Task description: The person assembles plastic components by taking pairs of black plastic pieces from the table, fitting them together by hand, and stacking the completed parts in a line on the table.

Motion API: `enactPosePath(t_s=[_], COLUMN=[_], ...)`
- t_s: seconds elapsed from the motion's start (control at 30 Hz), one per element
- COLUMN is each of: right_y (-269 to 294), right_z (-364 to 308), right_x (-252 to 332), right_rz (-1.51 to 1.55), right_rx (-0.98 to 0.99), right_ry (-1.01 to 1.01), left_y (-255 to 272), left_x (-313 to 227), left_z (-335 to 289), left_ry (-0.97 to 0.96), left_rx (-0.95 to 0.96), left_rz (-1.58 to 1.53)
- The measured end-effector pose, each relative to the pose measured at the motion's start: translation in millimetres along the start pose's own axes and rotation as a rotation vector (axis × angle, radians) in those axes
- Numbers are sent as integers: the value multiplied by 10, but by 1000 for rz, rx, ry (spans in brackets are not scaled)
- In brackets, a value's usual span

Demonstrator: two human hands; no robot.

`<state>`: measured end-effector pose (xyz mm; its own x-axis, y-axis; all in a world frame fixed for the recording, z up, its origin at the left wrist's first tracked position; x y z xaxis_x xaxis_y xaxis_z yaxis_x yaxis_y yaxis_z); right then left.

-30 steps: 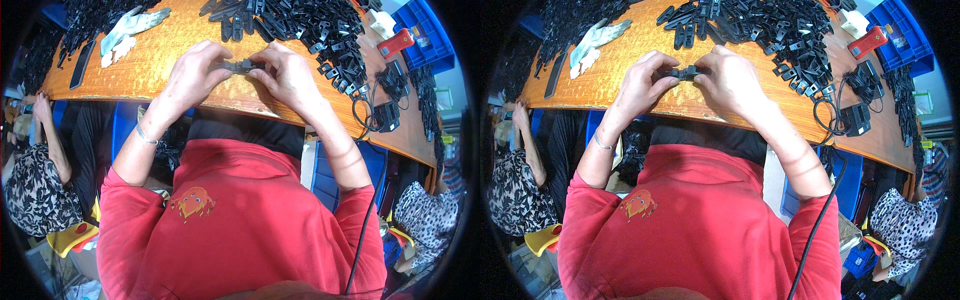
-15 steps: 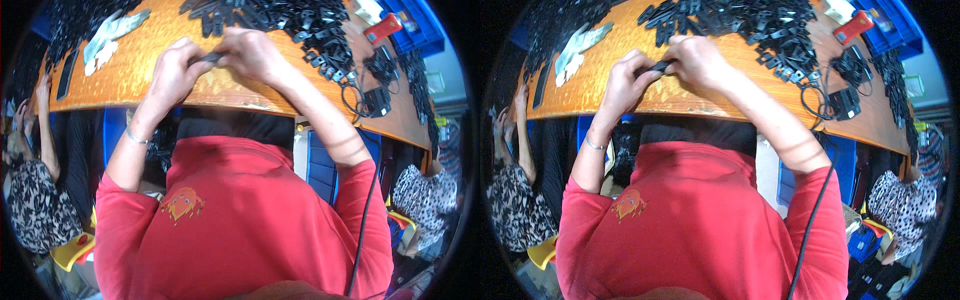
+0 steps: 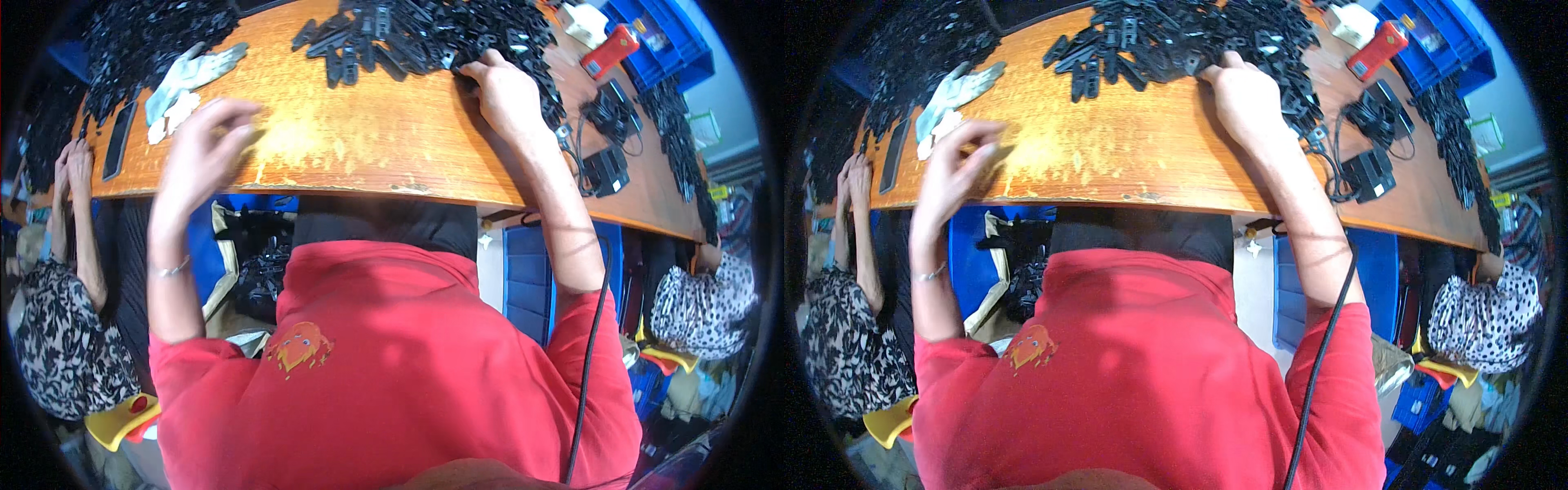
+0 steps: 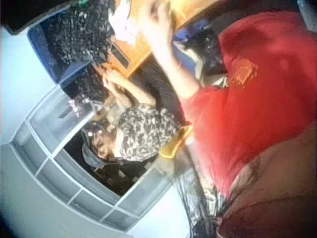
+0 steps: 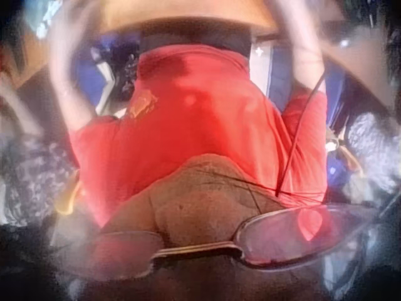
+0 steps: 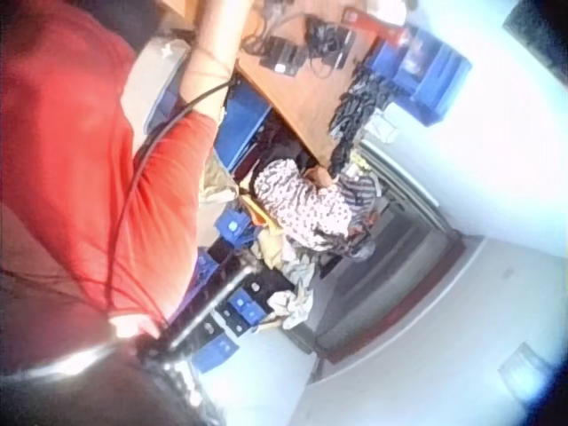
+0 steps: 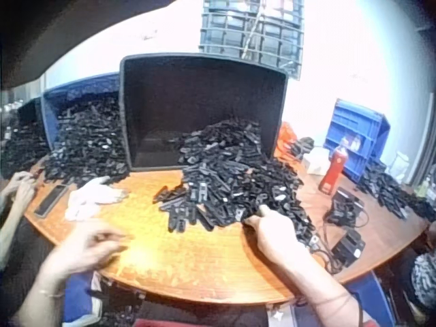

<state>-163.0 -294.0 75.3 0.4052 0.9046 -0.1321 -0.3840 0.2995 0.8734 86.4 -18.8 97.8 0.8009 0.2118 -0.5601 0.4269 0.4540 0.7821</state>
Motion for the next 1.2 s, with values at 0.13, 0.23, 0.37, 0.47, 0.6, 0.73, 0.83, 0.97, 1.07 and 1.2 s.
enactPosePath(t_s=[0.13, 0.23, 0.37, 0.47, 0.6, 0.73, 0.83, 0.97, 1.07, 1.2], right_y=[-119, -108, 48, 31, -36, -16, 17, 14, 38, 69], right_z=[88, 126, 109, 53, 18, -66, -89, -35, 33, 188], right_x=[-17, -8, 133, 293, 702, 881, 943, 1038, 1093, 1216], right_rz=[-47, -17, 180, 453, 840, 789, 687, 487, 422, 552], right_rx=[62, 75, -40, -123, -14, 79, 164, 203, 182, -5], right_ry=[8, -9, -89, -104, -145, -122, -96, 30, 85, 89], left_y=[-502, -698, -876, -883, -801, -751, -884, -805, -808, -726], left_x=[-314, -380, -286, -300, -188, -182, -170, -395, -406, -241], left_z=[530, 762, 907, 901, 773, 521, 335, 229, 232, 190], left_ry=[-151, -289, -288, -230, -173, 4, 38, -272, -313, -226], left_rx=[-20, -68, -31, -40, -99, 34, 146, -9, -38, -66], left_rz=[105, 214, 222, 201, 173, -4, -174, 81, 144, 17])
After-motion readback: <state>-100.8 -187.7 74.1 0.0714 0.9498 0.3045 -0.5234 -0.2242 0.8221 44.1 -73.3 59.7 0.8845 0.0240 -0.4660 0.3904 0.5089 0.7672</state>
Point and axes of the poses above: each hand's wrist, its own z-axis towards the middle knuckle, its own y-axis out of the back of the hand, x = y × z, the point moved 9 cm from there along z, towards the middle knuckle, and after that the axes turned 7 degrees about y, right-handed, at the moved point
